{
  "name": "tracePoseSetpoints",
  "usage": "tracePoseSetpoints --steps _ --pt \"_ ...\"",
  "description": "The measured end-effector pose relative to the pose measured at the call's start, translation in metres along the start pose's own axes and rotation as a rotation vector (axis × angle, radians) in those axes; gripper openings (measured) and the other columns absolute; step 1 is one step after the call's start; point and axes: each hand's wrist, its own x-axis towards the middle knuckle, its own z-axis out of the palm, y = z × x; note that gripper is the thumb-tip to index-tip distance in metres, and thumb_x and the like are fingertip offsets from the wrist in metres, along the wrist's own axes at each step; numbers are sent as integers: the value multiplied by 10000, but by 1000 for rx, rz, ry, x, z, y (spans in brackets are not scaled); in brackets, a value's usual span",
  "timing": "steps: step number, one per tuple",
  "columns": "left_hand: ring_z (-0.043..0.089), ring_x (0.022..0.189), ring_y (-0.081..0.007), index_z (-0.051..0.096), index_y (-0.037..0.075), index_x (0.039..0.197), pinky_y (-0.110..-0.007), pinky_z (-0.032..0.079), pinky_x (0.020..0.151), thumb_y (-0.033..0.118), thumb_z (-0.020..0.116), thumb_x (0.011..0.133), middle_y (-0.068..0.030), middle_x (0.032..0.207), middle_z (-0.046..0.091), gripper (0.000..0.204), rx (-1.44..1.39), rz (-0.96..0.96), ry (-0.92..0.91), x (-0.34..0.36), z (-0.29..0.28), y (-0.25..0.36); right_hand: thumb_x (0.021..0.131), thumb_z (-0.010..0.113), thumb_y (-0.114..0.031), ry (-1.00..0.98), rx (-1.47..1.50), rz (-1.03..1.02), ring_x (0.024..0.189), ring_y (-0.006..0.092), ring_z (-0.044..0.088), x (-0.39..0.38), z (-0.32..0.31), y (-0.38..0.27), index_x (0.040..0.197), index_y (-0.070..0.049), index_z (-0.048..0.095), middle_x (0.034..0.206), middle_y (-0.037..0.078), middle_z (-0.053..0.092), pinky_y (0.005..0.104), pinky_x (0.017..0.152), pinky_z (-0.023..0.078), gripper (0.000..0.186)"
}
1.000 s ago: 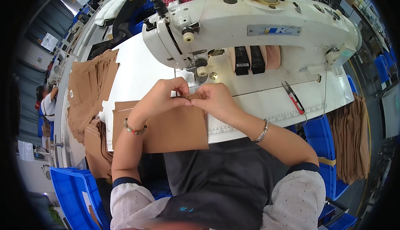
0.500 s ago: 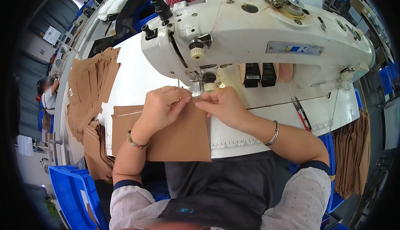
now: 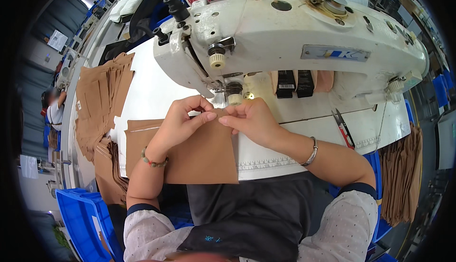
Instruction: Sewing pieces of brown fabric together using an industrial sewing machine and attaching a garment label.
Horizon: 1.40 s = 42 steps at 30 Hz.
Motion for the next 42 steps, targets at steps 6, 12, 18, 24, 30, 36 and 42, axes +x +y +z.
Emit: tracePoseSetpoints --steps 6,12,18,24,30,36,42 --pt "646 780 -72 731 -8 948 -234 533 702 116 754 929 -14 850 728 128 -593 -309 -86 3 -12 -6 965 706 -127 -84 17 -56 768 79 664 -3 -1 -6 1051 43 737 910 53 743 225 673 549 193" --pt "683 919 -111 737 28 892 -258 542 846 72 767 898 -97 1028 756 54 -645 -276 -154 3 -26 -2 1012 646 -192 -94 247 118 830 67 655 1 -6 0 1135 -7 720 951 19 723 231 734 565 234" --pt "661 937 -92 709 34 880 -241 522 852 111 754 921 -71 1037 743 99 -652 -109 -237 0 -22 2 1019 599 -105 -185 106 -37 856 92 674 -1 -3 0 1121 11 694 980 36 722 245 744 565 181" --pt "586 792 -37 667 33 907 -202 470 714 149 741 952 23 879 672 145 -573 -344 -326 -2 -17 1 985 563 27 -178 85 -40 875 121 698 -6 4 -2 1137 52 664 994 77 728 269 743 573 184" --pt "585 775 -43 675 26 889 -204 468 706 126 762 929 19 864 677 138 -546 -352 -353 -2 -18 0 966 568 49 -176 23 -56 832 115 688 -6 2 -4 1117 67 683 950 83 731 266 734 569 191" --pt "580 863 -71 670 33 853 -231 468 769 105 767 914 -17 956 672 135 -616 -277 -351 -4 -29 -2 960 585 31 -193 -25 15 787 101 675 -8 2 -5 1096 69 697 924 76 732 254 712 554 180" --pt "584 888 -87 682 26 861 -241 473 813 146 717 962 -27 984 678 161 -543 -263 -395 -1 -35 -4 965 610 7 -137 -63 2 820 103 688 -7 0 -5 1081 62 702 930 76 736 256 726 558 158"
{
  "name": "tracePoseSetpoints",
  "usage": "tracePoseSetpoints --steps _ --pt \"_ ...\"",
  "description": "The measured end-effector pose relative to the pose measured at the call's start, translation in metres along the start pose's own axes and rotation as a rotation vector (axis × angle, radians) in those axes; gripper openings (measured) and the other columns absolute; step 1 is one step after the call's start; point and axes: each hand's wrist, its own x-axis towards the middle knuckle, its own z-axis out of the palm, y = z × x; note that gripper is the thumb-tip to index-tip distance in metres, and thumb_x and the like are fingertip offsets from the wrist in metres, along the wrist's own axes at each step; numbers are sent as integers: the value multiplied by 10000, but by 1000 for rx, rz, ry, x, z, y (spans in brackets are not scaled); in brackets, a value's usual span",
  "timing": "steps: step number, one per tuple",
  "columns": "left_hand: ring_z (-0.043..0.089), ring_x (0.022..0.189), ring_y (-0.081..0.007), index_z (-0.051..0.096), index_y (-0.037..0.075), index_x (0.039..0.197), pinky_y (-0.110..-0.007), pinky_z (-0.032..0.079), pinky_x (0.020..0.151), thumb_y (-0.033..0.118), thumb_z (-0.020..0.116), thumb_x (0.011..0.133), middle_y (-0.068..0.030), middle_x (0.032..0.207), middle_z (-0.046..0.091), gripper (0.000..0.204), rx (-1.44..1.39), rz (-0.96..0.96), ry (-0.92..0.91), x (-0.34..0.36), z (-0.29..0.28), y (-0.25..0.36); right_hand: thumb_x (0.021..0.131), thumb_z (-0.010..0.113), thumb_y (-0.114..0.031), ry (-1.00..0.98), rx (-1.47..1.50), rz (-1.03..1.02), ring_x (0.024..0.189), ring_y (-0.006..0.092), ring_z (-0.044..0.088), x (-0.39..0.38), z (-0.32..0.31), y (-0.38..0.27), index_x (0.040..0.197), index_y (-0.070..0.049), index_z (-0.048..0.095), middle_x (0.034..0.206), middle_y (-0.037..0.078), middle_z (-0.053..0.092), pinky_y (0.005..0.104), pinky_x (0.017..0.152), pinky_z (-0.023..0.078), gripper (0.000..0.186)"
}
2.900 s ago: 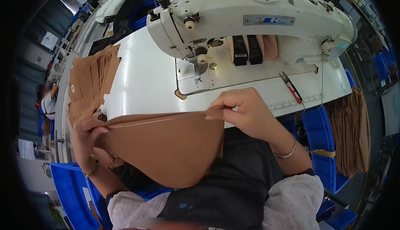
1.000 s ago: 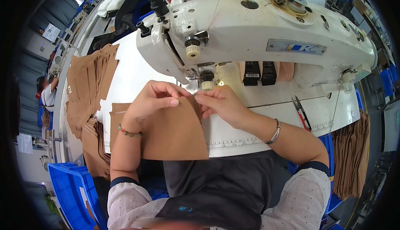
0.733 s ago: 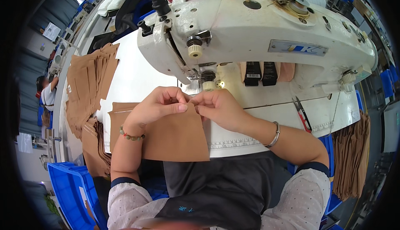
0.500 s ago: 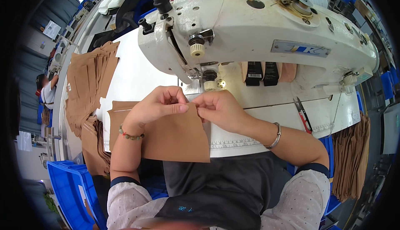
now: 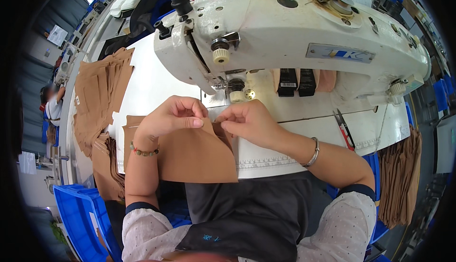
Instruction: Sewing pieces of brown fabric together using an industrial sewing machine and attaching a garment label.
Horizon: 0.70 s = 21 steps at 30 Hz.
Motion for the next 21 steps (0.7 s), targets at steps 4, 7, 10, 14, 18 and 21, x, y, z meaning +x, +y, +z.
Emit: tracePoseSetpoints --steps 4,7,10,14,18,21 --pt "588 915 -78 697 19 888 -246 480 834 184 675 998 -19 999 693 200 11 -24 52 7 6 -2 964 619 1 -24 158 -63 844 111 703 1 3 2 1070 53 707 928 82 743 257 750 566 148" --pt "594 870 -75 727 -16 974 -244 492 808 207 635 1024 -1 918 687 246 70 -18 159 10 11 -2 956 655 -14 -17 115 -114 863 114 711 3 3 3 1055 48 713 934 87 751 255 769 570 131" --pt "590 825 -59 742 -17 1003 -234 494 773 186 668 1000 6 874 697 216 137 -67 12 8 11 -1 937 702 -36 15 42 -143 868 103 709 3 3 4 1024 44 723 926 76 754 254 761 570 121" --pt "579 757 -36 757 -5 997 -220 487 704 145 720 958 19 820 692 159 126 -66 31 6 11 -3 900 756 -60 91 -83 -148 803 80 692 0 4 2 964 10 749 862 51 749 243 707 549 95" --pt "604 787 -43 727 2 967 -205 516 738 127 731 954 14 870 697 126 88 -68 -4 10 11 -9 880 775 -65 140 -264 -205 721 70 657 -1 5 1 939 -15 760 816 40 736 241 649 517 79" --pt "588 806 -32 688 14 947 -203 506 743 114 701 974 37 876 659 104 12 -73 -64 12 13 -11 876 774 -58 139 -293 -250 694 67 640 0 5 1 936 -11 754 801 39 729 246 630 506 79"
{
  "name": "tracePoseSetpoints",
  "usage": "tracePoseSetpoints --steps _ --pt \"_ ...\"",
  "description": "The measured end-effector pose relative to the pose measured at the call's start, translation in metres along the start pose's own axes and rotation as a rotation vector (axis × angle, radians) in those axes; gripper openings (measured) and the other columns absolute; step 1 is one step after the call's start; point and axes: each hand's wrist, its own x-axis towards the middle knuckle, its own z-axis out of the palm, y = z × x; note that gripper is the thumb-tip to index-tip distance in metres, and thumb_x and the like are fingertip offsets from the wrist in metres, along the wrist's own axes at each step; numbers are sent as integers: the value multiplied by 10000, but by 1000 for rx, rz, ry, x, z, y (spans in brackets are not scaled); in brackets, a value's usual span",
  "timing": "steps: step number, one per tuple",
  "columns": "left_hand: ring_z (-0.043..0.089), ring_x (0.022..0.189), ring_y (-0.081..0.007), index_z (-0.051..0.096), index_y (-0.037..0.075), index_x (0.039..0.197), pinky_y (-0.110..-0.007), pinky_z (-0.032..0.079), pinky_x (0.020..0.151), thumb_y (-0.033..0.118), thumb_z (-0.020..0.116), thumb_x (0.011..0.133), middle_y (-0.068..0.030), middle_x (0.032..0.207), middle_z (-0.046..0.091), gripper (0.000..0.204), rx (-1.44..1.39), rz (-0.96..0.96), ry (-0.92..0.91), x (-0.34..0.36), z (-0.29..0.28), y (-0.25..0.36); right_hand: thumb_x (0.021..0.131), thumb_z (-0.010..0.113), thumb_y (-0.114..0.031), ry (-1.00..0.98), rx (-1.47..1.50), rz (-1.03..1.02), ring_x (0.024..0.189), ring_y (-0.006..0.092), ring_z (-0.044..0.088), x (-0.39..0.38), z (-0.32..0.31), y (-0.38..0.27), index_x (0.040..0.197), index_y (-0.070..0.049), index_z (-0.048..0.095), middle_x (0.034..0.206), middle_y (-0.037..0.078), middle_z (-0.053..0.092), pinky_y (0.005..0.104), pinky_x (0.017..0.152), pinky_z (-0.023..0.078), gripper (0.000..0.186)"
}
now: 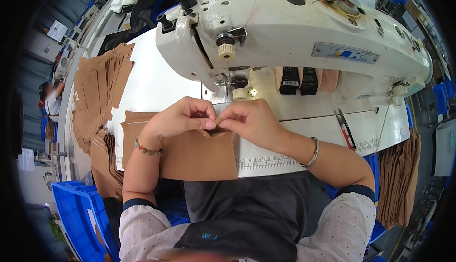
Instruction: Sewing pieces of brown fabric together using an industrial sewing machine and attaching a garment label.
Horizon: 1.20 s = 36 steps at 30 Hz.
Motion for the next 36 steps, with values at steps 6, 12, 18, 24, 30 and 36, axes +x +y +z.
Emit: tracePoseSetpoints --steps 6,12,18,24,30,36 --pt "602 820 -111 615 51 918 -290 465 768 80 652 964 11 845 624 67 458 150 190 -2 10 8 870 764 -32 -5 -97 15 698 70 647 1 -2 0 921 -6 747 788 44 728 241 623 501 59" --pt "588 841 -289 559 75 881 -373 421 826 27 661 854 -53 874 635 117 1255 454 573 2 33 6 894 740 -45 -3 80 207 637 65 636 5 -1 2 928 16 738 796 49 736 222 594 502 70" --pt "563 835 -281 575 62 913 -386 426 826 38 651 891 -67 856 616 83 926 428 454 2 26 10 932 704 -58 -71 145 324 631 71 670 7 -7 -4 952 37 712 792 52 725 212 559 500 98" --pt "554 852 -280 573 55 916 -379 434 835 20 635 911 -88 869 623 71 854 364 408 1 21 12 951 680 -81 -116 222 384 658 108 713 8 -6 -5 977 29 697 798 63 723 208 528 502 114" --pt "565 878 -215 585 55 974 -340 451 873 98 655 960 -52 908 636 84 928 334 359 3 12 8 946 675 -94 -98 200 411 657 105 711 8 -8 -4 1002 18 698 816 60 727 198 530 494 127" --pt "545 869 -79 585 65 1076 -273 459 786 213 653 1018 6 898 615 173 75 254 59 0 3 2 932 662 -100 -98 246 431 673 112 717 7 -10 -5 1018 17 701 825 59 730 212 553 506 150"
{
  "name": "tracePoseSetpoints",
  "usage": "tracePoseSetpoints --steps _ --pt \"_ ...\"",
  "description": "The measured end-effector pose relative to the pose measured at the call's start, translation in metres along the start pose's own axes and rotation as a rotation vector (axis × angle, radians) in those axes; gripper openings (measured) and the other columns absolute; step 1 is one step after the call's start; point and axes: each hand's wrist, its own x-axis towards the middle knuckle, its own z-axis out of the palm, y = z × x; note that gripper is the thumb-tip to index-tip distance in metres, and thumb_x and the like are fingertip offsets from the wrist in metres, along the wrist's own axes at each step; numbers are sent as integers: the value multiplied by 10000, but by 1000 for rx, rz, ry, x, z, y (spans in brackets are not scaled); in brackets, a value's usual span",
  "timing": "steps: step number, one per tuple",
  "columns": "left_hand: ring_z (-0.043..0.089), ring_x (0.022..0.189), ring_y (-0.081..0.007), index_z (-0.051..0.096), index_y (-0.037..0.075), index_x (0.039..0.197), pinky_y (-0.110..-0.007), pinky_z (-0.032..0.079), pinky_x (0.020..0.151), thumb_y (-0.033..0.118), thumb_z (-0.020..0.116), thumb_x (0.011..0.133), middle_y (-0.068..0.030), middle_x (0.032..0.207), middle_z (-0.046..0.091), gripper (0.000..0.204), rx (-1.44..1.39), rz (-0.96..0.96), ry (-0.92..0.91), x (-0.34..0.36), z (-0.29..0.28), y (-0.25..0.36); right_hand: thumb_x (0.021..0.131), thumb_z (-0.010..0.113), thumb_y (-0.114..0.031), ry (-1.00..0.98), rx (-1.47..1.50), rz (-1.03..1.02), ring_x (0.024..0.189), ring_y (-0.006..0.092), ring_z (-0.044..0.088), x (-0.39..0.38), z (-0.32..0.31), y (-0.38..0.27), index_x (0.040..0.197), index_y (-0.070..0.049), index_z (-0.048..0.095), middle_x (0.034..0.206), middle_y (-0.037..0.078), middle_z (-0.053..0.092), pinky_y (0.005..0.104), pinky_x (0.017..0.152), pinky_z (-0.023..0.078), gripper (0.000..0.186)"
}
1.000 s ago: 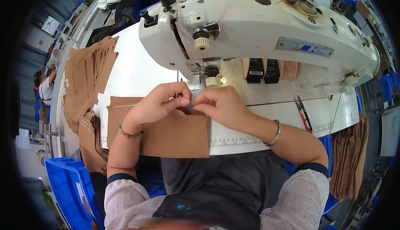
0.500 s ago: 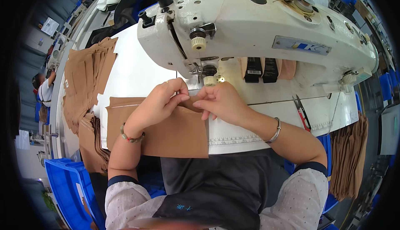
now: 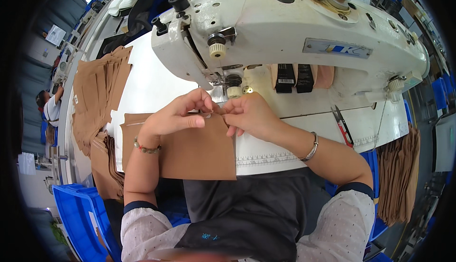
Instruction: Sewing pieces of brown fabric together using an industrial sewing machine and attaching a garment label.
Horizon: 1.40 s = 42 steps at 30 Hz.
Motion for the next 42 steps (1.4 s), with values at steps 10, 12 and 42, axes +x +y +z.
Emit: tracePoseSetpoints --steps 10,12,42 --pt "553 818 -62 642 20 927 -235 473 754 157 723 965 27 912 659 164 149 -145 96 4 6 -3 924 633 -58 -35 -24 -86 716 95 689 -2 -1 0 1009 30 711 855 56 731 223 634 526 145" --pt "554 793 -67 673 16 904 -238 470 741 146 743 944 18 860 662 153 245 -118 169 5 10 -5 916 626 -25 -42 -24 -117 730 91 669 0 -1 3 1014 46 709 863 57 730 233 668 542 146" --pt "627 791 -82 714 11 852 -256 506 759 71 789 875 -20 809 709 99 457 146 406 -5 18 29 957 665 -155 -116 24 -145 650 78 641 -25 8 -2 1019 28 715 849 60 730 243 606 497 199"
